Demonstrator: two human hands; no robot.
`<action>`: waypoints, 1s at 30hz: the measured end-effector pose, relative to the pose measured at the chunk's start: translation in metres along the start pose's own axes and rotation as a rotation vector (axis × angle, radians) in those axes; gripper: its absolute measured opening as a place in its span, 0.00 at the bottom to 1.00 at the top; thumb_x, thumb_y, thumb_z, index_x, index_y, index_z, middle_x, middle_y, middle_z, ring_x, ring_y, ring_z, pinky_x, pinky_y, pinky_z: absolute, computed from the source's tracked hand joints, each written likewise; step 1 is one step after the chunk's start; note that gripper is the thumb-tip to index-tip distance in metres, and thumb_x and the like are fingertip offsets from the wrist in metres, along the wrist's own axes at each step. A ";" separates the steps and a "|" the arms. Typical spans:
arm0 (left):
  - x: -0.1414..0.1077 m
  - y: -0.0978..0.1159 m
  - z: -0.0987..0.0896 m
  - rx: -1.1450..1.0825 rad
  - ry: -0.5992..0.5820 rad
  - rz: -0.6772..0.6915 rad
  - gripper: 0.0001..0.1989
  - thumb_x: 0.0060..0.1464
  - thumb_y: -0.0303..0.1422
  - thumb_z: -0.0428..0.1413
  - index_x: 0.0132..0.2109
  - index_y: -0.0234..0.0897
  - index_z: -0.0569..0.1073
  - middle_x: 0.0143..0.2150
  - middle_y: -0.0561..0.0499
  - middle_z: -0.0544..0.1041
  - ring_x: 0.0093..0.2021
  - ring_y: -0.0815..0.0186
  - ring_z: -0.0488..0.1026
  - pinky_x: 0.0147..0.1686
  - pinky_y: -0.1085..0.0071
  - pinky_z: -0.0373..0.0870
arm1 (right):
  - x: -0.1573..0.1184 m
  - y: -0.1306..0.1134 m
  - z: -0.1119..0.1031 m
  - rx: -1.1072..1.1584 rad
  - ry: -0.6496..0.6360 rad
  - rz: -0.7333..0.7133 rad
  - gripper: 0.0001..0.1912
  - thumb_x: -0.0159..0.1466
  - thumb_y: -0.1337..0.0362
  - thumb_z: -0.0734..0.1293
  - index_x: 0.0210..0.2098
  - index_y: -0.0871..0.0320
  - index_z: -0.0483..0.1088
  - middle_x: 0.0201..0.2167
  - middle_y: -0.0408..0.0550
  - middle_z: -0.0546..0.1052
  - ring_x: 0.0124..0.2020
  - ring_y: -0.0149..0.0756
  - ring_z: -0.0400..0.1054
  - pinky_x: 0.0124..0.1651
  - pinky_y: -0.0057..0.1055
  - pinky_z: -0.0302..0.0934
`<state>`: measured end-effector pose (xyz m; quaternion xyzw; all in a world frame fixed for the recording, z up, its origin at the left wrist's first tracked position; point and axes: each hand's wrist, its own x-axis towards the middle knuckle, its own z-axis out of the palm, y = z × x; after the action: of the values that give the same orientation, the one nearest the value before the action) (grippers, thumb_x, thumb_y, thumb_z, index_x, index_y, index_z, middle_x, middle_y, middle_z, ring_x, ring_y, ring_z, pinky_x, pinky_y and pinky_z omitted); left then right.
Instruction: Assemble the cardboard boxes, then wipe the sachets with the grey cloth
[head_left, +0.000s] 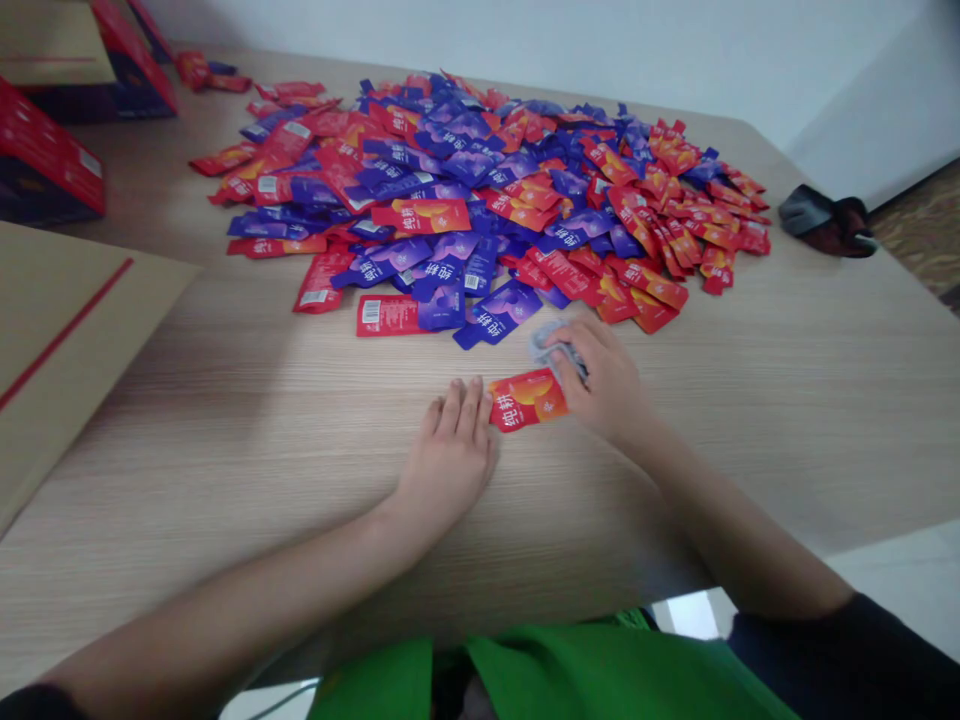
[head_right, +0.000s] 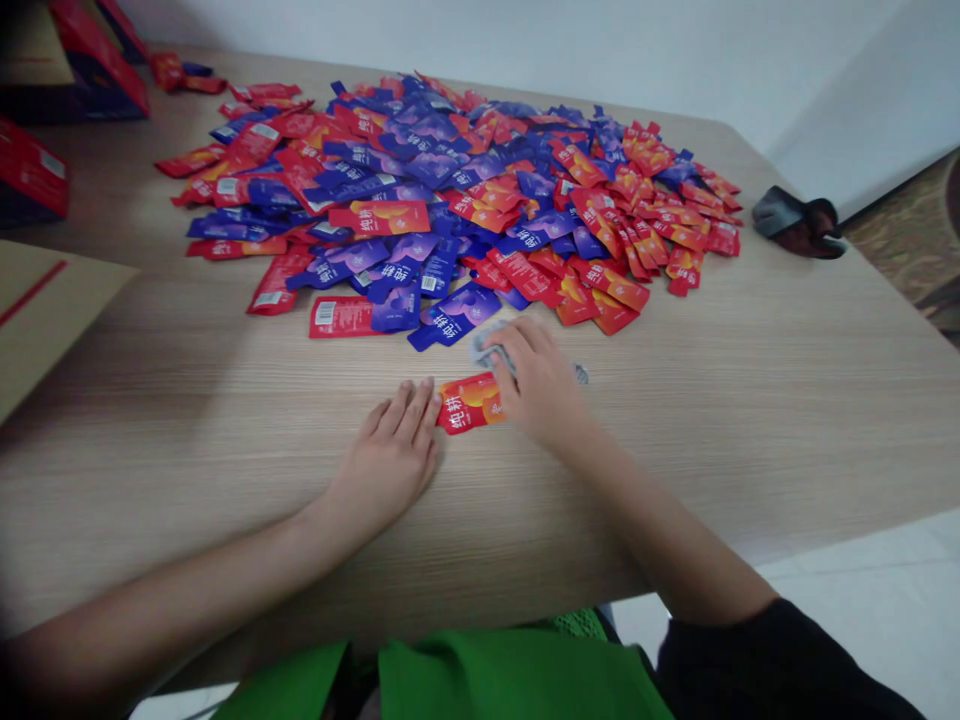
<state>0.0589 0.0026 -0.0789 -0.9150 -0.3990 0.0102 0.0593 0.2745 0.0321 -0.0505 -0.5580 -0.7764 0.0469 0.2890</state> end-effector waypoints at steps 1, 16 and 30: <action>0.000 0.000 0.000 0.000 0.001 0.006 0.25 0.64 0.29 0.45 0.65 0.21 0.64 0.68 0.30 0.59 0.66 0.42 0.61 0.58 0.50 0.66 | -0.002 -0.012 0.004 0.001 -0.040 -0.064 0.10 0.68 0.67 0.57 0.43 0.56 0.69 0.43 0.52 0.72 0.47 0.43 0.64 0.51 0.40 0.60; 0.002 -0.006 0.001 -0.023 0.001 0.000 0.25 0.63 0.29 0.45 0.65 0.25 0.64 0.68 0.33 0.61 0.66 0.44 0.61 0.60 0.52 0.66 | -0.019 0.033 0.010 -0.172 -0.172 0.121 0.08 0.67 0.64 0.59 0.40 0.59 0.67 0.42 0.57 0.72 0.44 0.49 0.63 0.50 0.44 0.59; -0.002 -0.009 0.002 -0.221 0.014 0.136 0.25 0.63 0.30 0.45 0.65 0.28 0.63 0.68 0.40 0.62 0.68 0.51 0.59 0.62 0.46 0.62 | -0.023 0.008 0.004 -0.024 0.051 -0.028 0.07 0.67 0.65 0.61 0.40 0.57 0.69 0.41 0.53 0.72 0.44 0.44 0.65 0.49 0.41 0.60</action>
<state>0.0508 0.0075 -0.0795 -0.9409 -0.3343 -0.0363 -0.0402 0.2842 0.0161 -0.0659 -0.5517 -0.7770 0.0194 0.3027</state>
